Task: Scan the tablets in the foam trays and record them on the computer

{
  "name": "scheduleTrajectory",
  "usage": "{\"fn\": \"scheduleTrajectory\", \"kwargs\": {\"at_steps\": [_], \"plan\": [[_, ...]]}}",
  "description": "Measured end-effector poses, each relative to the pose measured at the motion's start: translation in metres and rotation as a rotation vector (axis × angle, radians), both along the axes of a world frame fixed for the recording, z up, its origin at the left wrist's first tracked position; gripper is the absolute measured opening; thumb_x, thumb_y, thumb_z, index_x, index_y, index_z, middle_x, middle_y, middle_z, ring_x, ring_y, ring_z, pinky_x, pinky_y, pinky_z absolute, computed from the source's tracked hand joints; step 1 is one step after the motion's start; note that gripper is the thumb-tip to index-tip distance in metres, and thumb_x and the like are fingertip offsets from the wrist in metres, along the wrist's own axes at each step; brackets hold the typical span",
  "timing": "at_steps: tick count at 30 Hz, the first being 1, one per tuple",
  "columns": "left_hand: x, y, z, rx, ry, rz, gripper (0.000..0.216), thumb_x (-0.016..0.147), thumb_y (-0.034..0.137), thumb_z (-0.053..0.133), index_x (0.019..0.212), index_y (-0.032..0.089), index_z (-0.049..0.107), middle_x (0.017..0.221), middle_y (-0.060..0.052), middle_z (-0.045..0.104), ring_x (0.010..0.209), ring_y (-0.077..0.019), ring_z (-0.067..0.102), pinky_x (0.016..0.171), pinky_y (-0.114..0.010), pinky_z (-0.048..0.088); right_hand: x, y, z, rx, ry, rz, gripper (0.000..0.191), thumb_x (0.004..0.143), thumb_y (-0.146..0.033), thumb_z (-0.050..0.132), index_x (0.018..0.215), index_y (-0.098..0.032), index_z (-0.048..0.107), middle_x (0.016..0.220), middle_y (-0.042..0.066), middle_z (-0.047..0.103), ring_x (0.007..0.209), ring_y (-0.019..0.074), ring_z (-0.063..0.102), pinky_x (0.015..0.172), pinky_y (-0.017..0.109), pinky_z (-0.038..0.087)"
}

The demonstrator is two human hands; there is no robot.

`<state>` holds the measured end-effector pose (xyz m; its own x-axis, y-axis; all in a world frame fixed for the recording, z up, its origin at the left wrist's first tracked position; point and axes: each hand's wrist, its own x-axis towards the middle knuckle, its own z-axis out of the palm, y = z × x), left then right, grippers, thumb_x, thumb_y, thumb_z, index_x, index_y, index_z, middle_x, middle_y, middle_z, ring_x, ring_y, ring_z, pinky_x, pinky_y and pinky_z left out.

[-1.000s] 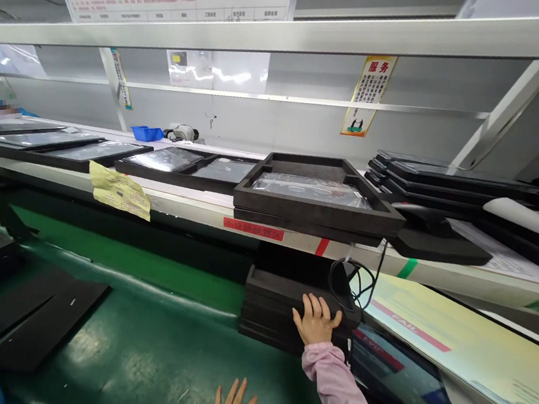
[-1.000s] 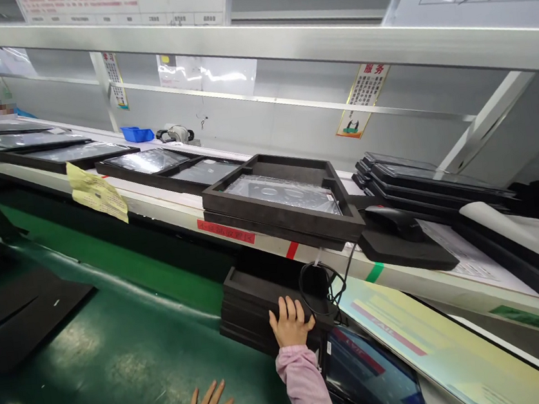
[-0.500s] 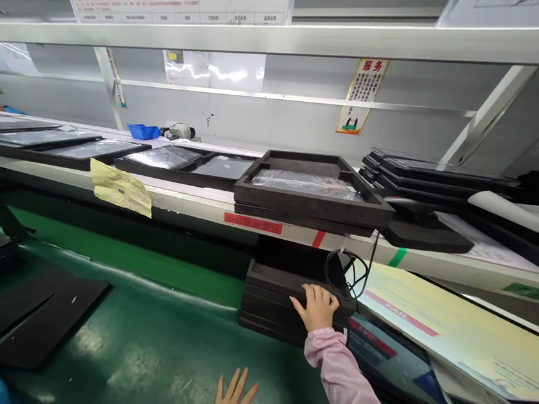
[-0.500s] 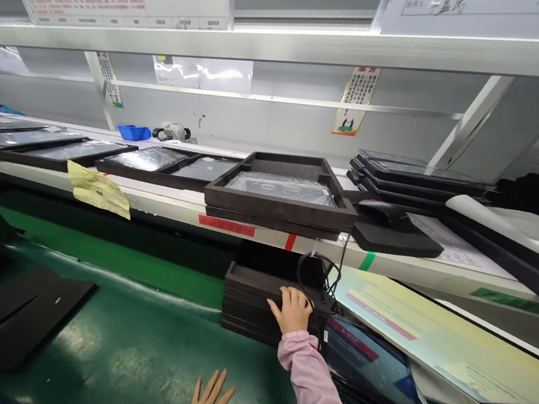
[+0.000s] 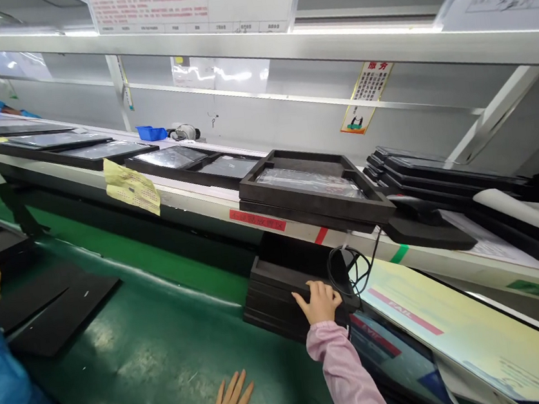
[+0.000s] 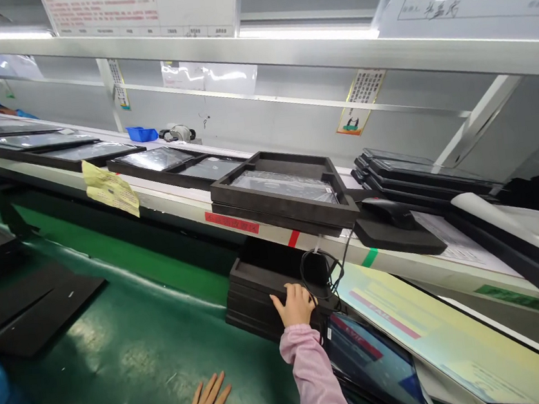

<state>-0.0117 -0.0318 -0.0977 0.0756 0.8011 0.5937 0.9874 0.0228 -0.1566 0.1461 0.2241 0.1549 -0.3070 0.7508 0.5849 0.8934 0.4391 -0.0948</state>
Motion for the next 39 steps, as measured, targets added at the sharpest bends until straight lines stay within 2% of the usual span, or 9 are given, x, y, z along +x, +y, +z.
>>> {"fn": "scheduleTrajectory", "kwargs": {"at_steps": [3,10,21,30,35,39], "plan": [[0.001,0.001,0.006,-0.015,-0.012,0.023,0.061,0.071,0.015,0.047,0.126,0.038,0.057,0.131,0.003,0.061,0.127,-0.0202,0.042,0.103,-0.041,0.026,0.000,-0.001,0.001,-0.026,0.006,0.003,0.036,0.089,-0.050,0.051,0.101,-0.017,0.061,0.101,0.007,0.064,0.095,0.0242,0.048,0.088,0.042,0.022],[-0.003,-0.001,0.011,-0.019,0.032,-0.012,0.063,0.069,0.018,0.047,0.129,0.036,0.055,0.130,0.003,0.062,0.126,-0.0210,0.042,0.101,-0.041,0.028,0.001,-0.004,0.002,-0.045,0.019,0.013,0.026,0.084,-0.036,0.055,0.103,-0.018,0.059,0.101,0.006,0.064,0.098,0.0244,0.049,0.089,0.043,0.023],[-0.001,-0.002,0.005,-0.051,0.037,0.004,0.061,0.078,0.022,0.045,0.137,0.037,0.045,0.137,0.004,0.057,0.127,-0.0205,0.042,0.099,-0.039,0.032,-0.005,-0.002,-0.001,-0.044,0.108,-0.029,0.023,0.078,-0.034,0.058,0.094,-0.018,0.060,0.096,0.005,0.065,0.096,0.0248,0.050,0.091,0.044,0.022],[-0.002,0.000,0.010,-0.042,0.019,0.008,0.058,0.074,0.019,0.046,0.127,0.039,0.056,0.131,0.005,0.061,0.127,-0.0201,0.041,0.101,-0.041,0.028,0.011,0.000,0.007,-0.221,0.068,0.105,0.024,0.092,-0.034,0.047,0.107,-0.022,0.060,0.106,0.005,0.063,0.102,0.0244,0.051,0.092,0.043,0.024],[-0.002,0.000,0.008,-0.053,0.033,-0.011,0.059,0.073,0.020,0.047,0.128,0.039,0.055,0.131,0.004,0.061,0.127,-0.0196,0.042,0.100,-0.041,0.028,0.013,0.010,0.019,-0.388,0.124,0.092,0.021,0.089,-0.032,0.051,0.105,-0.025,0.064,0.109,0.003,0.064,0.103,0.0234,0.052,0.092,0.042,0.025],[-0.003,0.000,0.004,-0.066,0.020,0.008,0.059,0.075,0.017,0.047,0.128,0.040,0.054,0.133,0.006,0.060,0.126,-0.0193,0.043,0.100,-0.040,0.030,0.014,0.019,0.034,-0.417,0.161,0.108,0.020,0.087,-0.032,0.052,0.101,-0.028,0.066,0.106,0.001,0.066,0.101,0.0217,0.054,0.089,0.041,0.025]]}}
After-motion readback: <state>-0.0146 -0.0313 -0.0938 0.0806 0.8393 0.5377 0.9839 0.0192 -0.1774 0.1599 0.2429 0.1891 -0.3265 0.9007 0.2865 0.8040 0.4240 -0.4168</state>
